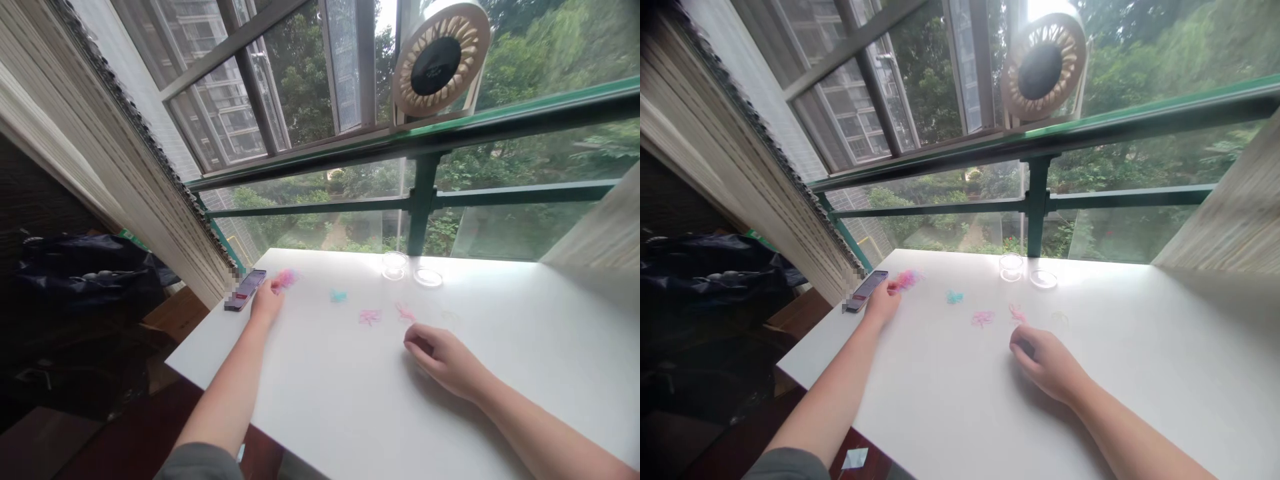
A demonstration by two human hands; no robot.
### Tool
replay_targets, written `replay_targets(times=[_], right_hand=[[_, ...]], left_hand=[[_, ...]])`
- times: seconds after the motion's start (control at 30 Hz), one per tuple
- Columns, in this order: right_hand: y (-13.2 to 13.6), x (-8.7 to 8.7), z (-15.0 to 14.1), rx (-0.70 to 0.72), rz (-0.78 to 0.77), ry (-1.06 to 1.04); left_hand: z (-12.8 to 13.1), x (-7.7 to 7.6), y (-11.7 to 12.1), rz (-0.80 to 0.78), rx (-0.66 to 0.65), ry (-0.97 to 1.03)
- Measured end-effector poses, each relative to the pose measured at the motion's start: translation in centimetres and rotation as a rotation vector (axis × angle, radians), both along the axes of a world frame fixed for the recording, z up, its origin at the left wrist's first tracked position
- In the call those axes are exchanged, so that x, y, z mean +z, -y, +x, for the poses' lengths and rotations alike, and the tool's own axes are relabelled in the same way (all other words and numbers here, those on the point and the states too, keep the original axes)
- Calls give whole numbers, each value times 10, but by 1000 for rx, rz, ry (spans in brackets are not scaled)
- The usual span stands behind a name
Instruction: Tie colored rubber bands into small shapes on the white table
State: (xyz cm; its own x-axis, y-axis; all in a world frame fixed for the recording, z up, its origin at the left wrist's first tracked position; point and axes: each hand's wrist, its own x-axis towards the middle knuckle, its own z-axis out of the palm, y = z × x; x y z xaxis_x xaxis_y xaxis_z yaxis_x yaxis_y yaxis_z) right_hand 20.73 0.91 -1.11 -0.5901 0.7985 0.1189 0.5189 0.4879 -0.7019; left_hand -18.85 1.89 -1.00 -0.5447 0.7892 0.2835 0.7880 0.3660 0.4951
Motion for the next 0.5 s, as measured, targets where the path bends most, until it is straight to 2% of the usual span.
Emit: replay_targets(times=[0.17,0.5], right_hand=[[-2,-3,0,11,-19,10],[-4,-11,-1,18,-1,-17]], left_hand=[[-9,0,5,-97,-32,-118],[-17,3,-12,-174,-63,-245]])
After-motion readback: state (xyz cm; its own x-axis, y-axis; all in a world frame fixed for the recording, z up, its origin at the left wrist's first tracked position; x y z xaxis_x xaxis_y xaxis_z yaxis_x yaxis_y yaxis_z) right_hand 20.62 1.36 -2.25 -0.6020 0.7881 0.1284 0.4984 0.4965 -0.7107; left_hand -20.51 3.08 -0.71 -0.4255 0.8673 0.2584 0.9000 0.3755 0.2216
